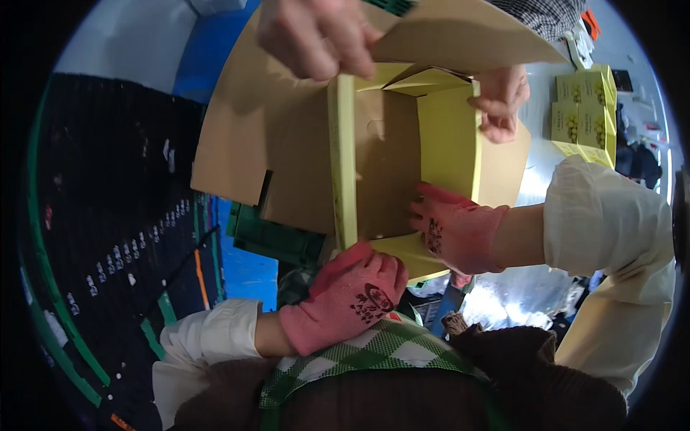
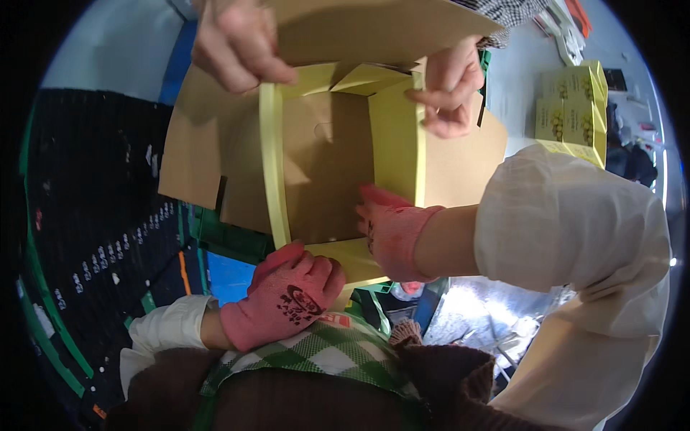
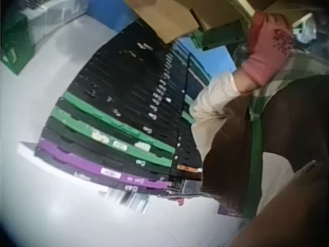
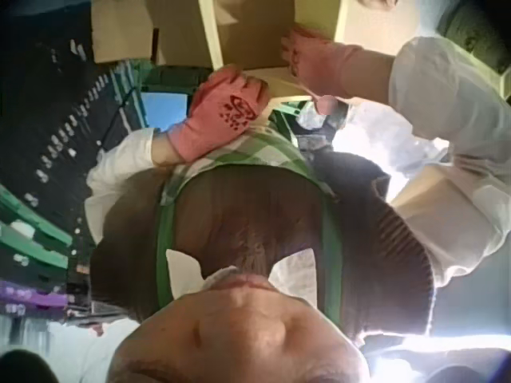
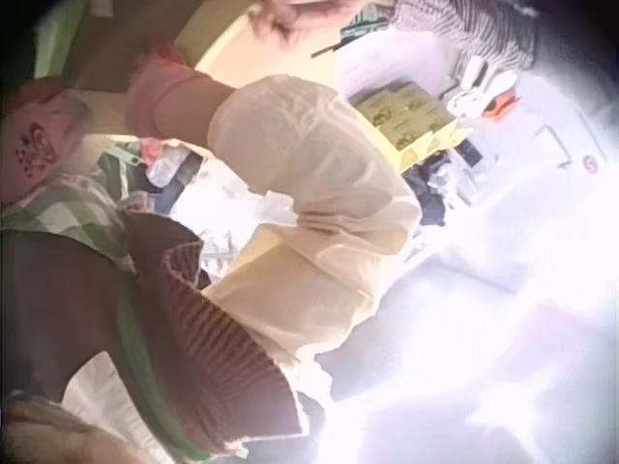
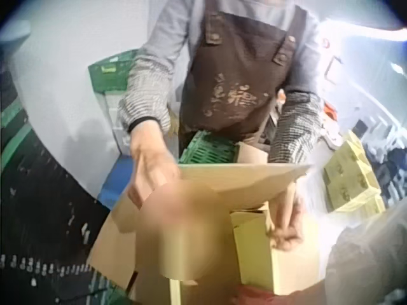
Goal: The person folds flat cardboard pieces into rectangular boxes by hand, aligning edges and tucking flaps to form the structure. Completed boxes are handed off to a coworker across the table.
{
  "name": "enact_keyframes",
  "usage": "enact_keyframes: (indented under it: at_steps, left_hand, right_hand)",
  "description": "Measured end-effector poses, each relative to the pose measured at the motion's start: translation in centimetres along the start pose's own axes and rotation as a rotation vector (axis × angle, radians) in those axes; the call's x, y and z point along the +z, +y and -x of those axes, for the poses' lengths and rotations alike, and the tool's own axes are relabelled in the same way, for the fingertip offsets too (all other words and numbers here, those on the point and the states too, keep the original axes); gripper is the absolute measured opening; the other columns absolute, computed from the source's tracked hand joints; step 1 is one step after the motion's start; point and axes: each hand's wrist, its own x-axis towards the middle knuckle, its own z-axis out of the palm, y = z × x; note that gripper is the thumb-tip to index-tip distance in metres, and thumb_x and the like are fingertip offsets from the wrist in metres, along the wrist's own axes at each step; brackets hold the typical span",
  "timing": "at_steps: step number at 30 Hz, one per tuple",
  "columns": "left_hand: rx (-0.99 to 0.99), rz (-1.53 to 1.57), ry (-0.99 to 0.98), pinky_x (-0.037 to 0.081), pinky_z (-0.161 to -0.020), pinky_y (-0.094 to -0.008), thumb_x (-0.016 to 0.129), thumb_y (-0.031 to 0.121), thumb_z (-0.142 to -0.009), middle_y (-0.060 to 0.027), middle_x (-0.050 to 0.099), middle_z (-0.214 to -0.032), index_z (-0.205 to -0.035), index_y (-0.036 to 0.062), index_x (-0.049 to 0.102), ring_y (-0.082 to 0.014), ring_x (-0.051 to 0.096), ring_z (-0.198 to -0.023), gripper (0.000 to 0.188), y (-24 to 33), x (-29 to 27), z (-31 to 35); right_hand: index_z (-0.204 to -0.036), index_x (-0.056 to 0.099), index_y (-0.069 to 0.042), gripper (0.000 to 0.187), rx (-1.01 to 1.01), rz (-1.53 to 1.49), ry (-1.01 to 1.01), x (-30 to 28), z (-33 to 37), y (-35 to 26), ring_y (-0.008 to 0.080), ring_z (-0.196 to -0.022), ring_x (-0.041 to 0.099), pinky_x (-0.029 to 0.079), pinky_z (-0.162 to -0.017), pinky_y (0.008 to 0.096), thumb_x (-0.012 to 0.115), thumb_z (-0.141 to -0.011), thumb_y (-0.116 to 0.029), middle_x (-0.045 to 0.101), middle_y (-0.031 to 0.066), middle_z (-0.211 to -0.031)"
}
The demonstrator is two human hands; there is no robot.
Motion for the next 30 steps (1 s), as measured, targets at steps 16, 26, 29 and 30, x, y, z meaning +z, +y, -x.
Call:
enact_keyframes:
  at_steps: [16,26,29,30]
  left_hand:
    - [0.077,-0.172,0.245,0.040,-0.070,-0.0282,0.057,0.010,-0.074,-0.0035,0.043,-0.065,-0.073,0.0076,0.046,-0.0171,0.052,-0.066,0.012,-1.1,2.4,0.5]
    - [0.079,0.054,0.318,0.044,-0.071,-0.0285,0.058,0.011,-0.073,-0.0039,0.048,-0.076,-0.082,0.0053,0.051,-0.0180,0.053,-0.074,0.013,-1.1,2.3,0.3]
    - [0.018,0.126,0.541,0.047,-0.079,-0.0316,0.062,0.017,-0.074,-0.0072,0.053,-0.088,-0.094,0.0046,0.056,-0.0192,0.055,-0.090,0.024,-1.1,2.9,0.3]
    - [-0.010,0.118,0.674,0.047,-0.083,-0.0343,0.064,0.021,-0.074,-0.0087,0.053,-0.092,-0.100,0.0050,0.058,-0.0200,0.055,-0.097,0.031,-1.7,2.8,0.0]
  right_hand:
    - [-0.103,0.062,-0.006,0.064,0.005,-0.279,0.130,0.9,-1.4,1.4,0.0332,-0.116,0.044,0.028,-0.109,0.0517,0.062,-0.061,-0.055,0.051,0.0129,-0.118]
    - [-0.114,0.061,0.001,0.080,-0.249,-0.197,-0.058,0.1,-3.8,3.2,0.0364,-0.121,0.042,0.030,-0.108,0.0455,0.067,-0.061,-0.059,0.047,0.0157,-0.130]
    - [-0.106,0.065,0.000,0.072,-0.216,-0.318,0.037,0.1,-2.6,3.4,0.0308,-0.116,0.046,0.032,-0.105,0.0432,0.067,-0.063,-0.059,0.053,0.0107,-0.121]
    - [-0.104,0.065,-0.001,0.070,-0.198,-0.312,0.021,-0.2,-2.2,3.6,0.0304,-0.115,0.047,0.032,-0.104,0.0430,0.067,-0.063,-0.058,0.053,0.0104,-0.121]
